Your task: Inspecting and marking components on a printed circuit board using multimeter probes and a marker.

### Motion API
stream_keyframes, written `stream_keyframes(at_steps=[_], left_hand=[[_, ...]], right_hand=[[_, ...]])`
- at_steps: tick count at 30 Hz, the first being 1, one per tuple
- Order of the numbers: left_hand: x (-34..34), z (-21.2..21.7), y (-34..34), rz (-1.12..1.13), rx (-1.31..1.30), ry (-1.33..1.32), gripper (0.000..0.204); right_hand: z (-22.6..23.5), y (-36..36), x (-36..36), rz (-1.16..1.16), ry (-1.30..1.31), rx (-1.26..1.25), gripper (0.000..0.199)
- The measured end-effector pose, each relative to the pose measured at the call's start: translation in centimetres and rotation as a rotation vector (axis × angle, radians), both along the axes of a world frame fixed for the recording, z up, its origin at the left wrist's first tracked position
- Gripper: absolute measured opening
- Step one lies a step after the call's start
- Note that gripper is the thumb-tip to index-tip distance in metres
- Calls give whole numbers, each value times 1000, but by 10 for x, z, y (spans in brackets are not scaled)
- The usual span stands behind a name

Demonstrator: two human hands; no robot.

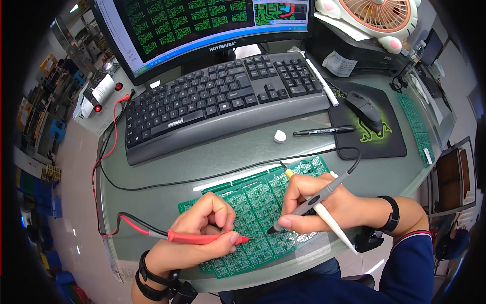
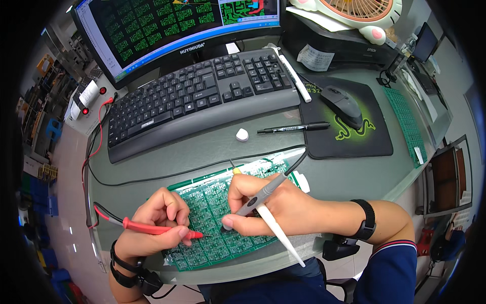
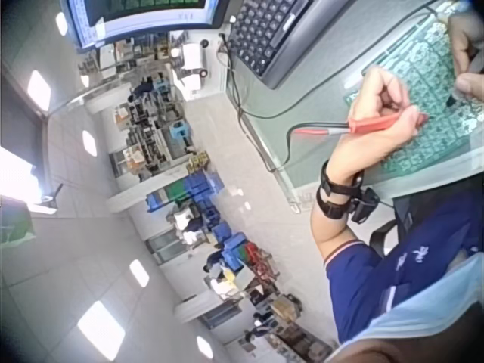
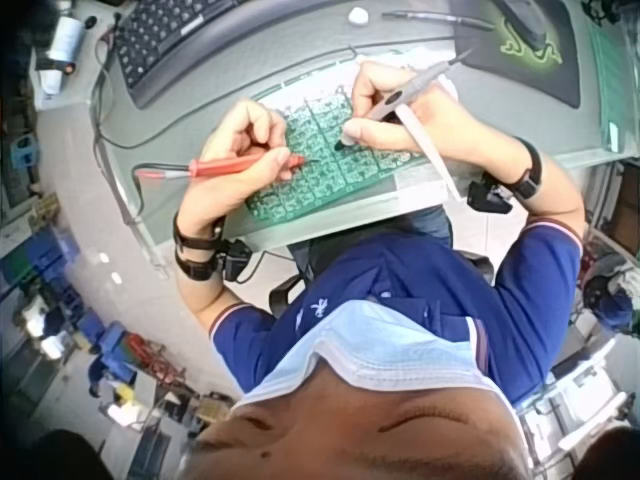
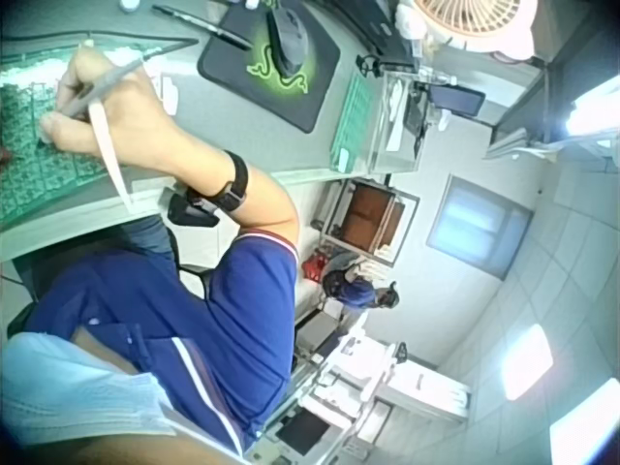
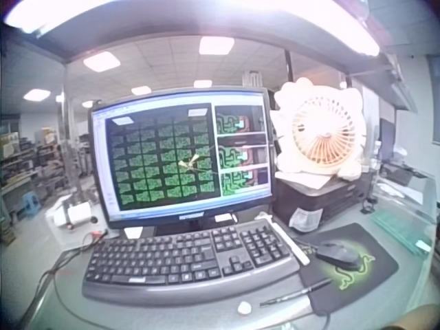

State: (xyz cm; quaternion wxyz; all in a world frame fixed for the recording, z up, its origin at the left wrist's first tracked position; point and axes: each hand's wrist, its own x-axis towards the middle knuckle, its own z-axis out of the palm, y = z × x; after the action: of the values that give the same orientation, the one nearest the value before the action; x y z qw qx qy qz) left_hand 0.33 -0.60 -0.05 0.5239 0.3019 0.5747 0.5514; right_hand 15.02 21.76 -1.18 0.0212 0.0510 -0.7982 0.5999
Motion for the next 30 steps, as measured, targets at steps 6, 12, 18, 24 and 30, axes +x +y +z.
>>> stream_keyframes(at_steps=[6, 12, 18, 24, 30], left_hand=[[1, -1, 0, 25, 6, -4, 30], [-1, -3, 2, 25, 36, -46, 32], [-2, -9, 2, 40, 57, -46, 36], [1, -7, 4, 60, 56, -4, 34], [2, -2, 5, 62, 18, -19, 32]], right_hand=[[-1, -3, 1, -56, -5, -84, 20], [0, -3, 1, -53, 5, -74, 20], [-4, -3, 1, -54, 23, -63, 20], [-2, -3, 1, -41, 16, -25, 21], [-1, -4, 0, -29, 31, -37, 21]])
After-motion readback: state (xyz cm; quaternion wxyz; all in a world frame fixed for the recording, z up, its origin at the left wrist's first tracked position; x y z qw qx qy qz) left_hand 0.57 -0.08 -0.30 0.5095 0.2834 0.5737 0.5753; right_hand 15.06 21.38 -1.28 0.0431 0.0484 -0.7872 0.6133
